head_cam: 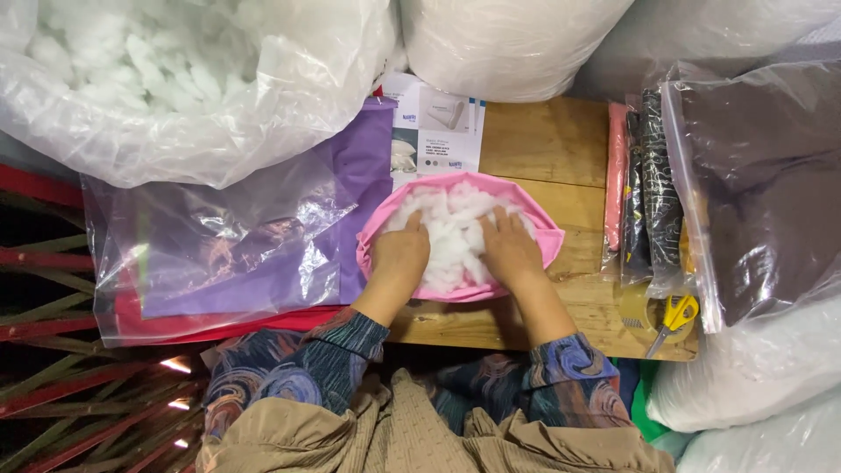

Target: The person is manually stuffing a pink cushion cover with white polyester fiberfill taken from a large plastic bag.

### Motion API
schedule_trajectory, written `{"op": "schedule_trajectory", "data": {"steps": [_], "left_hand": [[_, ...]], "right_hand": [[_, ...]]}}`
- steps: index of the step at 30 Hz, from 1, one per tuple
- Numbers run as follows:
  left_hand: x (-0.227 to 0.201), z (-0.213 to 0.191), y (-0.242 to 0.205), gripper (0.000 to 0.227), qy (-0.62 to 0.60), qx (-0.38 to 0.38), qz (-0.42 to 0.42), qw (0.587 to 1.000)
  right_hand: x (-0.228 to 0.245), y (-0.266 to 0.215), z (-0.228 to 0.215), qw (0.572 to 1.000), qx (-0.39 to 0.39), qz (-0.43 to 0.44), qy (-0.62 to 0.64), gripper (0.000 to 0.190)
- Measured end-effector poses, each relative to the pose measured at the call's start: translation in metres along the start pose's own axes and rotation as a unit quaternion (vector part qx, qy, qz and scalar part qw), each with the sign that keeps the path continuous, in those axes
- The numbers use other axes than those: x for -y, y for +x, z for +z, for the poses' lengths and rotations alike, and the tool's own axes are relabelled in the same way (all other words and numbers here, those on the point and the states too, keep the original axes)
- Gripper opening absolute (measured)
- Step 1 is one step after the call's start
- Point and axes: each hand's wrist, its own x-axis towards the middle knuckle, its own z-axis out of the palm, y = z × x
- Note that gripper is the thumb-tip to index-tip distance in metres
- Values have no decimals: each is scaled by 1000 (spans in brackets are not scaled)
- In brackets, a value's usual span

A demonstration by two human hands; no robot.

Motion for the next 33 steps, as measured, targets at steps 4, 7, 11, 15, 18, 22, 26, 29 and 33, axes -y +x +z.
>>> {"op": "schedule_trajectory", "data": {"steps": [4,7,11,15,18,22,26,29,33], "left_hand": [[8,15,17,31,-16,8,25,1000],[1,-13,7,28,-64,-26,38,997],[6,-24,8,30,-235,-109,37,965],[11,-21,10,27,-569,-64,-3,820],[7,-14,18,21,-826,-8,-63,561],[2,-26,7,28,-875,13,-57,482],[0,-33,3,46,-890,45,-36,453],[2,-17,8,56,-888,51,-22,456],[0,-24,3,48,-841,46,-41,538]], "right_hand": [[10,-23,-53,996,37,28,71,77],[26,-57,-103,988,47,41,142,75],[26,-67,-105,985,-29,16,167,45],[39,-56,-91,985,52,-6,164,32],[41,-68,-108,966,-84,0,245,27],[49,-78,-106,855,-118,17,505,34],[64,-82,-110,858,-91,11,505,57],[62,-75,-97,870,-114,20,479,48],[38,-58,-70,853,-182,20,490,23]]}}
